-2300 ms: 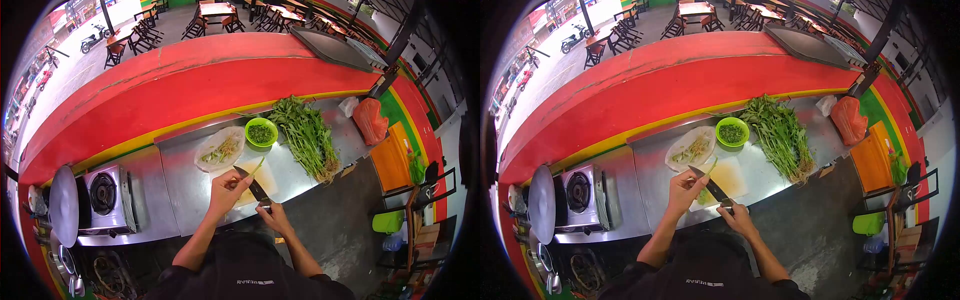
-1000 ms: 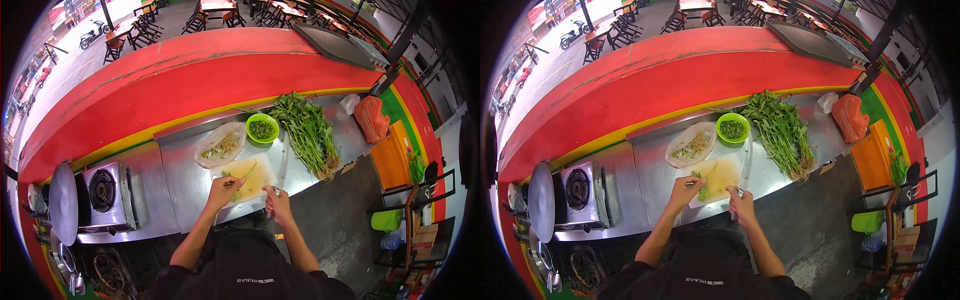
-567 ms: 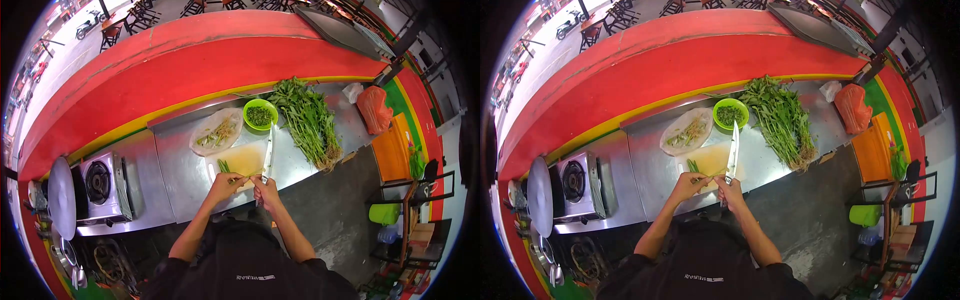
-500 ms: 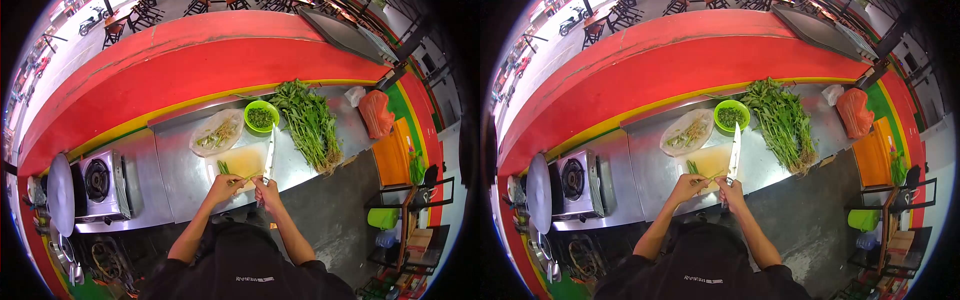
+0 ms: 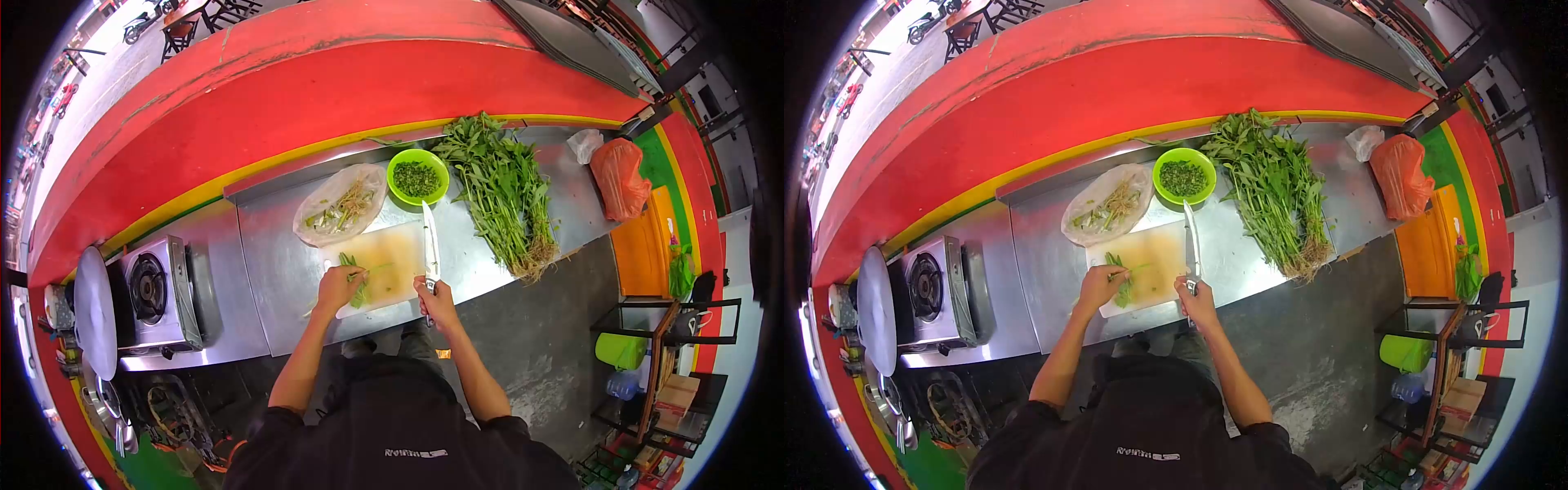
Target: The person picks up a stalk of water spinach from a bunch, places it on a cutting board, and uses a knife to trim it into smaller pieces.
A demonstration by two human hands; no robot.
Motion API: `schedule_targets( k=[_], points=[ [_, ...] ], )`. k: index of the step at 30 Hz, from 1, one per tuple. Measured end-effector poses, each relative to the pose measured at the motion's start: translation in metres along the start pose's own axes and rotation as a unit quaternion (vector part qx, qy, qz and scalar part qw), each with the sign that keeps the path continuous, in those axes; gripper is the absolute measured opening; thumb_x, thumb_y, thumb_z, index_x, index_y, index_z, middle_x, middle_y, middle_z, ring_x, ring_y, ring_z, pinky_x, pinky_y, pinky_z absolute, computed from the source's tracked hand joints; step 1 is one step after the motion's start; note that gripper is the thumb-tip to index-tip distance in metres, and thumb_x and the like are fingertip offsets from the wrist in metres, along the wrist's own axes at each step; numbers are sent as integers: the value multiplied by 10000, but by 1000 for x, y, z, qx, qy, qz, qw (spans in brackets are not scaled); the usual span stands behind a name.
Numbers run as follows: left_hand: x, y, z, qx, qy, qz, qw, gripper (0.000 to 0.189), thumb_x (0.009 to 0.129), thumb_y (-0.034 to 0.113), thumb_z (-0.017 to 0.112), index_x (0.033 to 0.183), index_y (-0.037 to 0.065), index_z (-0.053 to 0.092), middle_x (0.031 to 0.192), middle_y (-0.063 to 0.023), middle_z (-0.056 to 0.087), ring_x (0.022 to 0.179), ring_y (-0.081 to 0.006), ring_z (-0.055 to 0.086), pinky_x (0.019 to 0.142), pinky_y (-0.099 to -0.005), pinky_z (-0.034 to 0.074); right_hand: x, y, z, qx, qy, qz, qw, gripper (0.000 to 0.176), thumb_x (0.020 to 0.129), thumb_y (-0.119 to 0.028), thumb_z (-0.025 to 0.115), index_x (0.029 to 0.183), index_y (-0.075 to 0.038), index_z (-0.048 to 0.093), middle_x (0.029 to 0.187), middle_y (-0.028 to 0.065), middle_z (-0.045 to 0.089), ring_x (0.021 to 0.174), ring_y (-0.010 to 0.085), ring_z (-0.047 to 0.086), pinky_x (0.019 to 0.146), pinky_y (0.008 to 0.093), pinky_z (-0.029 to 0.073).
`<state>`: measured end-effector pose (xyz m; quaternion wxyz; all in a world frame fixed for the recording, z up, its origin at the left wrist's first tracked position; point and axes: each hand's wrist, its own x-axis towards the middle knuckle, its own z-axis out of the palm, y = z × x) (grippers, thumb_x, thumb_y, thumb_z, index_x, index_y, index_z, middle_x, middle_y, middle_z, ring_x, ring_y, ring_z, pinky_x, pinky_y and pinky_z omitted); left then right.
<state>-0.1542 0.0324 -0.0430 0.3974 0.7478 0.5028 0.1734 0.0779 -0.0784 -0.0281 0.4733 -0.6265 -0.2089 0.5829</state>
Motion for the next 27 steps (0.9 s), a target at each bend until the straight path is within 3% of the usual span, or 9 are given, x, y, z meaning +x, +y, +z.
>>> schedule_targets(
  k=[3, 6, 9, 15, 17, 21, 23, 25, 27],
  points=[
    [9, -9, 12, 34, 32, -14, 999, 179, 868, 221, 710, 939, 68, 771, 940, -144, 730, 816, -329, 690, 720, -406, 531, -2, 6, -8, -33, 20, 0, 999, 192, 950, -239, 675, 942, -57, 614, 605, -31, 498, 467, 61, 463, 417, 245, 360],
    [15, -6, 17, 149, 158, 135, 967, 144, 848, 157, 706, 943, 69, 769, 924, -182, 713, 844, -320, 691, 775, -412, 528, -13, 9, -19, -148, 13, 36, 988, 257, 961, -258, 630, 900, -8, 616, 600, 9, 557, 440, 95, 508, 400, 284, 401],
    [20, 3, 8, 93, 54, 16, 994, 137, 860, 146, 693, 938, 59, 764, 965, -194, 696, 878, -334, 674, 785, -422, 523, -14, 37, -39, -211, 8, 66, 975, 304, 959, -285, 614, 901, 13, 610, 597, 18, 559, 442, 133, 544, 413, 309, 437],
    [16, 41, -5, 24, 26, 41, 999, 352, 935, 88, 566, 1275, 122, 648, 841, -164, 629, 755, -343, 627, 724, -427, 500, -30, 51, -67, -281, 24, 104, 954, 352, 963, -322, 578, 941, 27, 620, 684, 115, 602, 499, 191, 609, 465, 359, 488],
    [17, 51, 4, 3, 18, 33, 999, 262, 942, 129, 586, 1178, 95, 697, 862, -168, 642, 761, -355, 627, 725, -435, 500, -30, 54, -80, -288, -14, 111, 951, 434, 960, -396, 583, 954, 36, 633, 597, 37, 515, 464, 147, 527, 448, 331, 449],
    [26, 27, 48, 14, -38, 47, 998, 198, 937, 181, 617, 1041, 56, 730, 889, -179, 656, 782, -372, 634, 719, -452, 497, -38, 14, -76, -320, -12, 121, 939, 452, 950, -421, 586, 870, 21, 640, 573, 48, 534, 474, 157, 538, 460, 350, 449],
    [27, 16, 76, 20, 1, 19, 1000, 243, 940, 225, 615, 829, 31, 709, 867, -196, 650, 791, -393, 638, 711, -476, 513, -38, 4, -76, -335, 4, 109, 936, 428, 939, -402, 600, 801, 1, 642, 554, 56, 546, 496, 160, 568, 481, 361, 453],
    [29, 1, 97, 55, -13, 6, 998, 223, 941, 216, 606, 860, 27, 692, 907, -199, 655, 813, -399, 648, 735, -494, 523, -34, 8, -84, -372, -7, 109, 922, 427, 936, -396, 601, 794, 5, 643, 560, 84, 576, 505, 178, 596, 509, 373, 471],
    [30, -4, 111, 70, 21, -6, 997, 178, 958, 198, 571, 974, 51, 670, 940, -203, 644, 838, -409, 654, 736, -505, 534, -36, 10, -87, -441, 20, 3, 897, 443, 950, -398, 588, 788, 12, 633, 560, 108, 599, 517, 204, 622, 535, 389, 487]
  ],
)
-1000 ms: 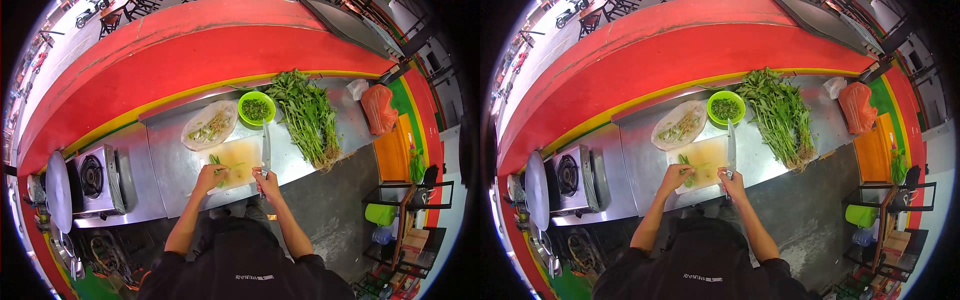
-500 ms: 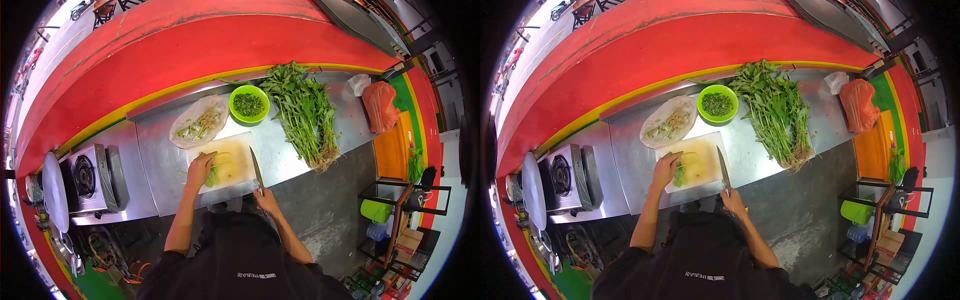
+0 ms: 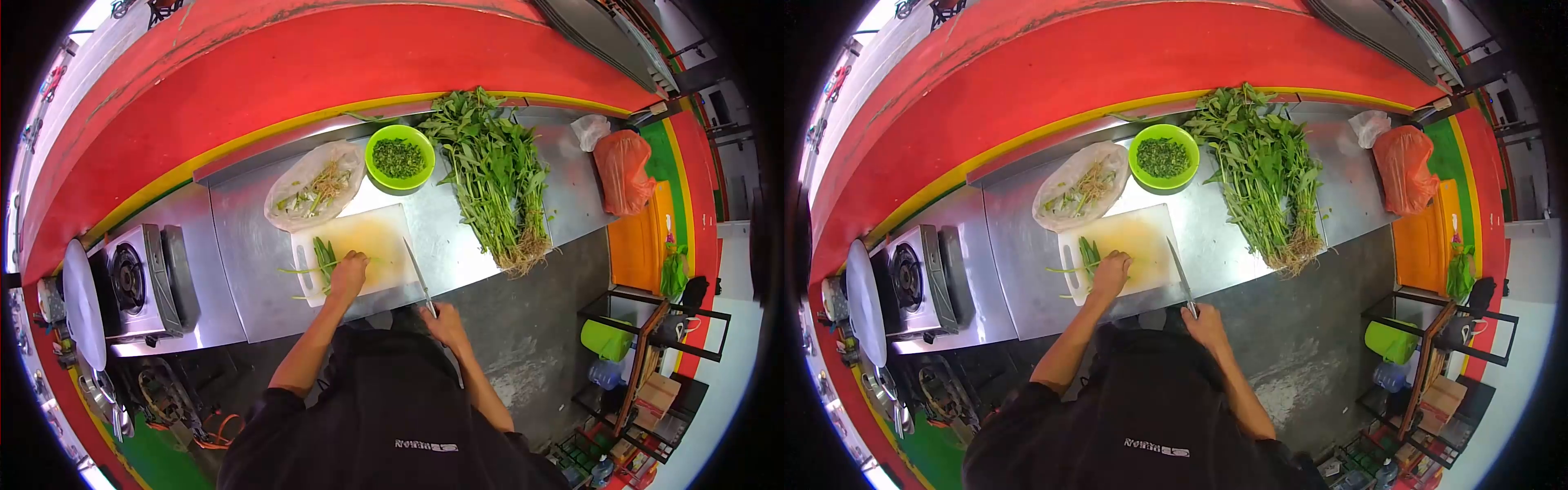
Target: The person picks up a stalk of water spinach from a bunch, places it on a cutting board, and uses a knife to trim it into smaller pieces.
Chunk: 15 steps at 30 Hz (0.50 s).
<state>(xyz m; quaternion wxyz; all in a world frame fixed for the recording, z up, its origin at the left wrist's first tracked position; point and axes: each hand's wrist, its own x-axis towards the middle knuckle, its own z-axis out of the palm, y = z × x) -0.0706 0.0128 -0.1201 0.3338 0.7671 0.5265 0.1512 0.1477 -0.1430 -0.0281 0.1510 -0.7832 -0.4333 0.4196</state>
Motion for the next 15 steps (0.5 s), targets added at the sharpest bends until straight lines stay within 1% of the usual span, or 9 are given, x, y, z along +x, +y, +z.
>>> schedule_targets(
  k=[1, 2, 4, 5, 7, 10, 11, 13, 15],
  points=[
    [-1, 3, 1, 7, -26, -25, 999, 239, 941, 110, 531, 1160, 102, 626, 1001, -201, 619, 858, -418, 660, 733, -515, 547, -1, -1, -3, -2, -1, 0, 1000, 443, 950, -398, 588, 788, 12, 633, 560, 108, 599, 517, 204, 622, 535, 389, 487],
    [-2, 6, 3, 6, -26, -28, 999, 239, 941, 110, 531, 1160, 102, 626, 1001, -201, 619, 858, -418, 660, 733, -515, 547, -4, -2, -6, 24, -21, 17, 999, 429, 960, -383, 577, 802, 12, 628, 573, 114, 611, 526, 213, 630, 541, 394, 490],
    [-2, 9, 6, 21, -16, -27, 999, 404, 894, 32, 508, 1273, 148, 584, 1068, -193, 584, 846, -423, 662, 729, -514, 557, -6, 1, -6, 48, -43, 34, 997, 414, 971, -367, 566, 817, 13, 623, 586, 121, 623, 535, 221, 638, 547, 399, 493],
    [-1, 9, 6, 20, -16, -30, 999, 404, 894, 32, 508, 1273, 148, 584, 1068, -193, 584, 846, -423, 662, 729, -514, 557, -5, 8, -1, 33, -30, 12, 999, 389, 982, -348, 554, 838, 7, 619, 601, 115, 630, 543, 222, 643, 545, 396, 493],
    [2, 5, 10, 2, 2, 22, 1000, 535, 848, -10, 506, 1346, 180, 553, 1139, -181, 554, 839, -418, 669, 717, -507, 570, -8, 4, -2, 17, -21, -9, 1000, 363, 993, -329, 542, 860, 2, 614, 616, 108, 636, 550, 223, 648, 543, 393, 494],
    [5, 6, 13, 59, 2, 46, 997, 542, 848, 2, 521, 1361, 175, 544, 1162, -173, 546, 798, -396, 677, 684, -487, 583, -14, -1, 0, 47, -40, -33, 998, 274, 999, -254, 545, 945, 4, 619, 656, 106, 650, 540, 225, 641, 544, 385, 497],
    [7, 8, 13, 59, 2, 42, 997, 542, 848, 2, 521, 1361, 175, 544, 1162, -173, 546, 798, -396, 677, 684, -487, 583, -14, -1, 2, 32, -11, -62, 998, 237, 991, -220, 560, 1011, 6, 628, 691, 121, 666, 566, 233, 656, 563, 383, 510],
    [14, 17, 4, 147, -78, 26, 986, 571, 846, 19, 532, 1397, 165, 509, 1158, -172, 559, 750, -376, 682, 653, -457, 589, -17, -15, -1, 16, 17, -92, 996, 224, 984, -186, 574, 1077, 7, 638, 726, 135, 683, 591, 241, 671, 583, 382, 523],
    [21, 11, 4, 158, -67, 59, 983, 580, 843, 29, 536, 1407, 159, 497, 1130, -162, 581, 734, -360, 683, 646, -444, 589, -21, -31, -9, 30, 3, -75, 997, 316, 967, -169, 582, 1244, -19, 611, 1009, 253, 692, 937, 455, 661, 795, 480, 523]
  ],
)
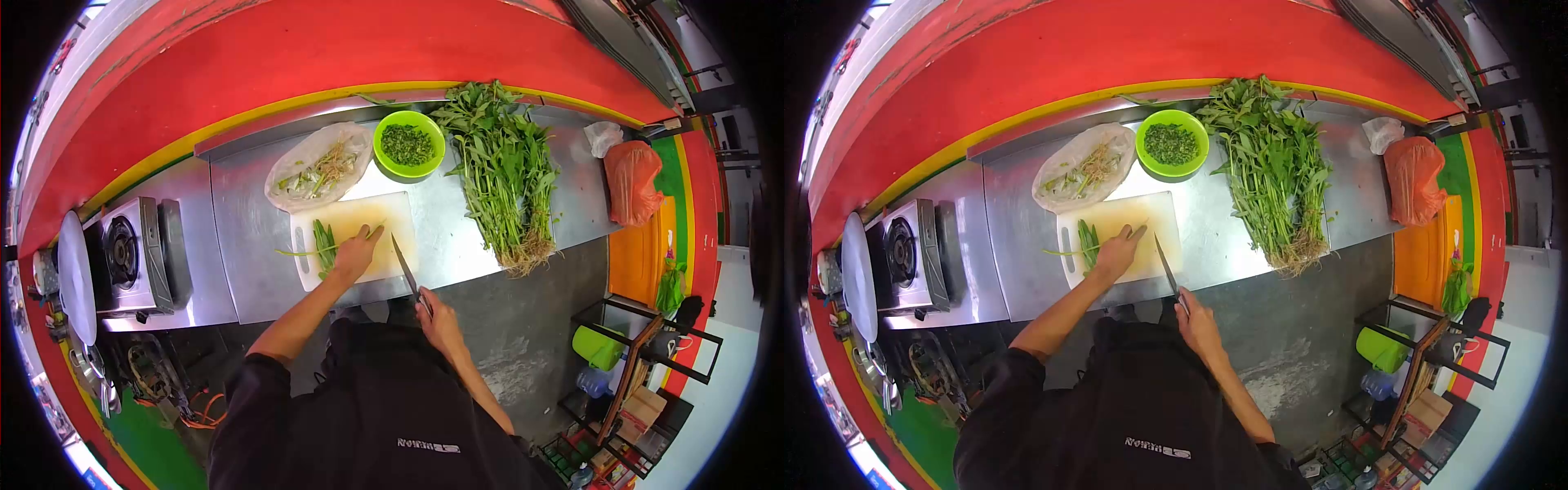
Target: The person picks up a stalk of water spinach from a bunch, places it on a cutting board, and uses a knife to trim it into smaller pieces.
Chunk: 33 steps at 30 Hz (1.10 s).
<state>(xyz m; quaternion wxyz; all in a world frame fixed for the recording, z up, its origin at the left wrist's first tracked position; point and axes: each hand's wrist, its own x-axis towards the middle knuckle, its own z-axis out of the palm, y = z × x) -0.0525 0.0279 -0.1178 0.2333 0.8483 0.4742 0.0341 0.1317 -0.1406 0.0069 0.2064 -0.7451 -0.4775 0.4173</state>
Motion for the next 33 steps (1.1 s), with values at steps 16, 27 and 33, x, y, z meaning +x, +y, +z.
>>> schedule_targets(
  k=[16, 27, 33],
  points=[
    [6, 3, -14, 82, -14, 45, 996, 529, 827, 126, 607, 1353, 173, 566, 956, -95, 654, 734, -290, 690, 620, -395, 569, 28, 11, -38, 0, -53, -52, 997, 396, 936, -108, 603, 1330, -80, 570, 961, 278, 677, 911, 461, 657, 744, 500, 531],
    [16, -7, -2, 120, 44, 107, 986, 389, 829, 102, 585, 1211, 160, 633, 1000, -49, 587, 829, -226, 676, 636, -357, 565, 44, 18, -45, -24, -50, -126, 991, 373, 936, -113, 600, 1304, -58, 594, 919, 305, 659, 855, 465, 653, 734, 532, 515],
    [19, -9, -8, 137, 23, 140, 980, 389, 827, 101, 572, 1206, 155, 640, 981, -44, 584, 828, -220, 660, 659, -353, 561, 38, 5, -33, -66, -60, -63, 994, 369, 936, -107, 603, 1301, -58, 612, 944, 302, 665, 906, 457, 663, 756, 492, 535]
  ],
)
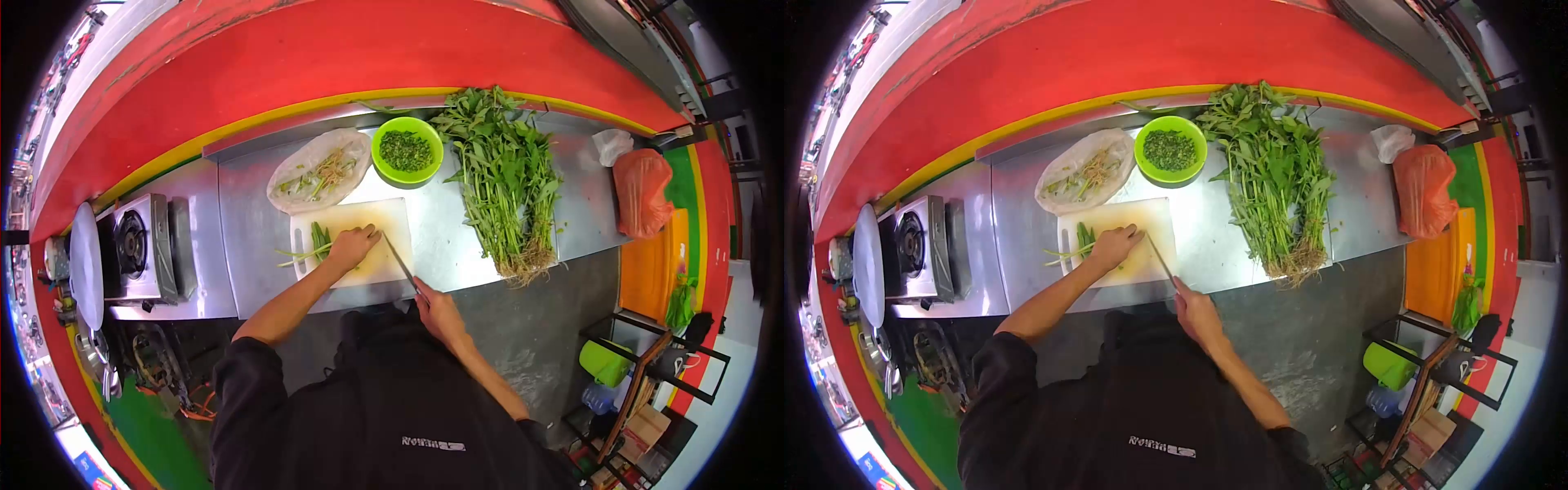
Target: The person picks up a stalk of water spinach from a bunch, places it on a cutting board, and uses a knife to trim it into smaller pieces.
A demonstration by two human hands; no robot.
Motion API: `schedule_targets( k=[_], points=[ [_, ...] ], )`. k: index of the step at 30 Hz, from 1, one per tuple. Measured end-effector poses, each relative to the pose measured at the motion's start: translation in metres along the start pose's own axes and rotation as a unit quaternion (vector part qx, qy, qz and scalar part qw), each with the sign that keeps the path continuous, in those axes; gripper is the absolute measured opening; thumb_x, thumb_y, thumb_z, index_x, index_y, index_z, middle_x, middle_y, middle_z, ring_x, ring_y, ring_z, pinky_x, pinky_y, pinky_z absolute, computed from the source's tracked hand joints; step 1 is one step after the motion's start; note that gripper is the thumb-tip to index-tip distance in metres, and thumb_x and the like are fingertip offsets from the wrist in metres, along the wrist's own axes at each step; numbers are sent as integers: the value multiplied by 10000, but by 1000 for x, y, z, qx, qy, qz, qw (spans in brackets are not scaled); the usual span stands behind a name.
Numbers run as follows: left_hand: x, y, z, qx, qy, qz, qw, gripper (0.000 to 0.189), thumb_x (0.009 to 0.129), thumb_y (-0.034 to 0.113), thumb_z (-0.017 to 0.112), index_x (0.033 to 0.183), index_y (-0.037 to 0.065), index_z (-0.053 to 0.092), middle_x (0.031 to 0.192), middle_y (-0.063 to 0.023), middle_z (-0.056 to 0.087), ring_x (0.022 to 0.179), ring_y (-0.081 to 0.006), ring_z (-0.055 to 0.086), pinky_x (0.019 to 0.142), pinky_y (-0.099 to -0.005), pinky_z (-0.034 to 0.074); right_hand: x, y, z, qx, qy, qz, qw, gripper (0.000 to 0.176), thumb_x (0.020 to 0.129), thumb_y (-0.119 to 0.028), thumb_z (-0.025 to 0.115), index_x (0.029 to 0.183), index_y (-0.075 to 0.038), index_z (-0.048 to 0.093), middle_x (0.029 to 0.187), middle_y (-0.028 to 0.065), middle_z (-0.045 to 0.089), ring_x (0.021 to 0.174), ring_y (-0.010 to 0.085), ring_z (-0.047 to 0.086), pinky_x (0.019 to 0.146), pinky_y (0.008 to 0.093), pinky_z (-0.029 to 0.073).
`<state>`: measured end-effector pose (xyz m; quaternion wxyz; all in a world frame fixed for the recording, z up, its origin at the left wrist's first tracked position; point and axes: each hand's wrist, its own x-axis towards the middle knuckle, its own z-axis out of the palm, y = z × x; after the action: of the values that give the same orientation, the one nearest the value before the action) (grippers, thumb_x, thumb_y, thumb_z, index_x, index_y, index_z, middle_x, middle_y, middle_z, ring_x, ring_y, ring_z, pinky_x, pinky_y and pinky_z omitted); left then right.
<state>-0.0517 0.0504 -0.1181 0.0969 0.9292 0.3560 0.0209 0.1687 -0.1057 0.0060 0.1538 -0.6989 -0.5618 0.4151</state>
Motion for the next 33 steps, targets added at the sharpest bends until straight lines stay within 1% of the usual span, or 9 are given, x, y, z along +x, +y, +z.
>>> schedule_targets(
  k=[5, 6, 8, 12, 18, 21, 24, 27, 33],
  points=[
    [1, -7, -1, -16, 11, 23, 1000, 372, 827, 103, 573, 1192, 129, 639, 992, -50, 587, 814, -225, 664, 662, -360, 562, -1, 0, 13, 10, 28, -8, 1000, 377, 933, -114, 607, 1305, -50, 612, 836, 295, 652, 771, 443, 668, 678, 485, 519],
    [3, -6, -4, -11, 5, 27, 1000, 374, 826, 104, 576, 1194, 123, 636, 991, -53, 590, 811, -229, 665, 661, -362, 563, 0, 1, 18, 12, 31, -7, 999, 377, 933, -114, 607, 1305, -50, 612, 836, 295, 652, 771, 443, 668, 678, 485, 519],
    [5, -5, -9, -10, 0, 35, 999, 375, 825, 105, 578, 1197, 117, 634, 990, -56, 592, 809, -233, 666, 661, -365, 563, -2, 8, 26, 3, 60, -44, 997, 393, 955, -172, 567, 1338, -86, 587, 809, 291, 649, 743, 468, 644, 691, 541, 508],
    [8, -6, -8, -25, -19, 35, 999, 388, 823, 98, 584, 1208, 118, 626, 1004, -59, 595, 826, -237, 671, 658, -367, 564, 2, 10, 28, -23, 48, -32, 998, 388, 964, -189, 562, 1343, -113, 590, 797, 283, 650, 746, 463, 645, 689, 544, 507],
    [8, -7, -6, -29, -42, 27, 998, 406, 818, 84, 591, 1220, 137, 622, 1021, -64, 591, 875, -247, 676, 668, -376, 566, 2, 23, 40, -98, 41, -33, 994, 426, 993, -217, 539, 1417, -170, 523, 826, 253, 639, 725, 461, 638, 690, 549, 513],
    [5, -8, -6, -47, -22, 31, 998, 337, 823, 80, 591, 1156, 111, 629, 1042, -74, 583, 846, -261, 678, 666, -374, 572, 8, 35, 52, -120, 40, -26, 992, 434, 1005, -220, 527, 1436, -180, 501, 844, 242, 631, 735, 447, 638, 684, 539, 517],
    [3, -8, -1, -51, -9, 20, 998, 400, 829, 90, 582, 1221, 152, 628, 1026, -73, 576, 836, -244, 678, 641, -367, 563, 23, 46, 63, -123, 44, -33, 991, 439, 1006, -208, 536, 1442, -179, 495, 831, 239, 630, 748, 428, 638, 668, 524, 515],
    [2, -7, 1, -44, 20, 2, 999, 355, 834, 102, 577, 1174, 160, 661, 990, -56, 586, 792, -229, 679, 616, -356, 557, 35, 47, 67, -51, 108, -116, 986, 433, 992, -164, 569, 1421, -131, 521, 783, 233, 614, 690, 409, 628, 639, 504, 501],
    [3, -9, 4, -93, 90, 13, 992, 263, 840, 116, 574, 1071, 118, 700, 879, -32, 619, 732, -217, 676, 599, -361, 553, 17, 36, 52, 0, 110, -86, 990, 416, 965, -98, 601, 1380, -93, 561, 746, 223, 609, 674, 393, 618, 627, 471, 484]
  ],
)
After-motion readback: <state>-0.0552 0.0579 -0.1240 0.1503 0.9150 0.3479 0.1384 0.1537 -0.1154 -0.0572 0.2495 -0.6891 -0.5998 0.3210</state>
